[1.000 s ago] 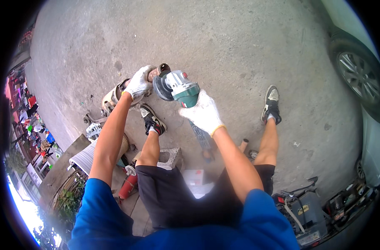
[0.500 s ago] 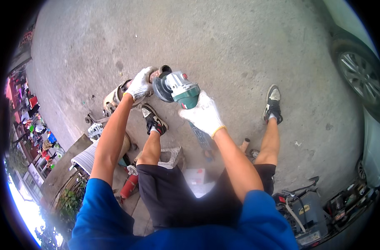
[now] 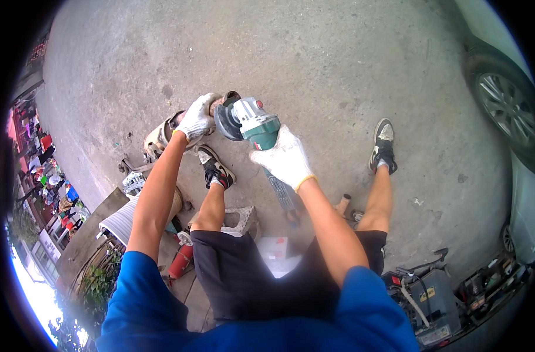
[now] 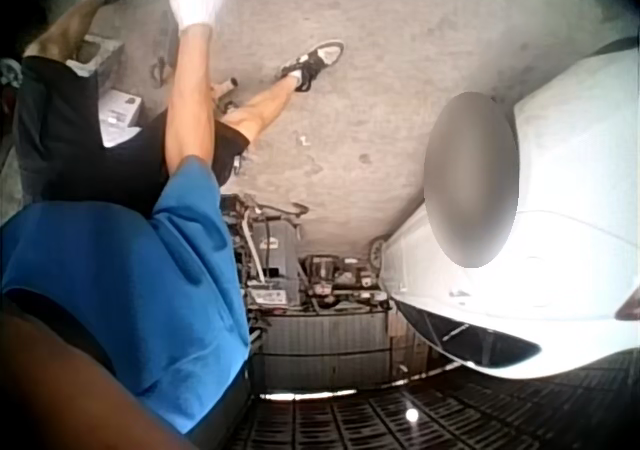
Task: The person uses an angle grinder to cut a long, rusty metal pipe lying on the ground. They secure the pipe with their foot while operating the tool with both hands, cutting through the metal to separate a section. The person then grinds the cut edges of the pipe to smooth them.
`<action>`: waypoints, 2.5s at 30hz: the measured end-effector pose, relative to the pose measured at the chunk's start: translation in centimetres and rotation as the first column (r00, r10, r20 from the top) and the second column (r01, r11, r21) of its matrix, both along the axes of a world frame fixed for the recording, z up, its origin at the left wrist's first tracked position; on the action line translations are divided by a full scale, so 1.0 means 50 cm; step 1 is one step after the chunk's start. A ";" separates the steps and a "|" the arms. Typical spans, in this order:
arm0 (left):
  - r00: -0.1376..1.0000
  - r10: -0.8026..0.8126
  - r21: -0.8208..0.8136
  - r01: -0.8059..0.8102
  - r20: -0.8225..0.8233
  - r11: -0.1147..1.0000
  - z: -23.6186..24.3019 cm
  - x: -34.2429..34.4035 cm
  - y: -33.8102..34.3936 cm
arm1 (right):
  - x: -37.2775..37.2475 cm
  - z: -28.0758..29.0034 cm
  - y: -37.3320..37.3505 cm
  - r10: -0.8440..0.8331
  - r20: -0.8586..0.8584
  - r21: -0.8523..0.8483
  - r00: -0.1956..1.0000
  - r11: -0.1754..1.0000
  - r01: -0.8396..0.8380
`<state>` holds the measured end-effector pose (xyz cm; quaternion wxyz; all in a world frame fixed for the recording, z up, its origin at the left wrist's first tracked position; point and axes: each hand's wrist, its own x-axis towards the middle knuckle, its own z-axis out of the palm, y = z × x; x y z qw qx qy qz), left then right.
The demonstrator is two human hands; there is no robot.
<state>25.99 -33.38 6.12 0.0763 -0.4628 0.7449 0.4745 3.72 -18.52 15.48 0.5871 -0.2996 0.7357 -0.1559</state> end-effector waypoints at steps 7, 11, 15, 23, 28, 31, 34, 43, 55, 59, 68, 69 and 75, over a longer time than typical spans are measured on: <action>0.998 -0.006 0.098 0.001 0.056 0.995 0.006 -0.001 -0.006 | -0.004 0.003 -0.006 0.040 0.015 -0.005 0.999 0.999 -0.040; 0.999 -0.018 0.046 0.017 0.035 0.999 0.003 -0.001 0.008 | -0.003 0.005 0.001 -0.005 0.051 -0.045 0.999 0.999 0.007; 0.999 0.024 0.085 -0.026 0.022 0.996 -0.013 0.005 -0.004 | -0.001 0.006 -0.002 -0.002 0.019 -0.034 1.000 0.999 0.002; 0.999 0.040 0.061 -0.042 0.022 0.997 -0.028 0.020 -0.024 | 0.018 0.000 0.020 -0.134 0.072 0.068 0.988 0.989 0.130; 0.999 0.034 0.044 -0.035 0.039 0.998 -0.017 0.002 -0.015 | 0.022 -0.008 0.026 -0.169 0.151 0.071 0.974 0.985 0.160; 1.000 0.010 0.029 -0.010 0.027 1.000 -0.006 -0.003 -0.012 | 0.020 -0.008 0.023 -0.176 0.152 0.041 0.973 0.984 0.171; 0.997 0.042 0.065 -0.047 0.069 0.997 0.004 0.001 -0.009 | 0.018 -0.012 0.020 -0.211 0.174 0.083 0.962 0.977 0.199; 0.997 0.002 0.084 -0.008 0.077 0.996 0.017 0.013 -0.006 | -0.008 -0.056 0.021 -0.157 0.247 0.041 0.956 0.988 0.152; 0.995 0.042 0.207 -0.060 0.087 0.977 0.009 0.030 -0.014 | -0.050 -0.101 0.018 -0.044 0.309 0.044 0.950 0.999 0.032; 0.997 -0.003 0.332 -0.024 0.079 0.943 0.011 0.022 -0.042 | -0.079 -0.055 0.055 0.049 0.218 -0.012 0.975 0.999 -0.048; 0.989 -0.083 0.550 0.002 0.122 0.835 -0.028 0.000 -0.123 | -0.075 -0.089 0.088 -0.043 0.184 -0.047 0.982 0.997 0.053; 0.984 -0.105 0.522 0.013 0.147 0.853 -0.031 0.003 -0.131 | -0.067 -0.098 0.077 -0.027 0.177 -0.061 0.984 0.997 0.039; 0.996 -0.056 0.541 0.010 0.068 0.841 -0.053 0.022 -0.113 | -0.043 -0.113 0.029 0.037 0.128 -0.140 0.991 0.990 -0.019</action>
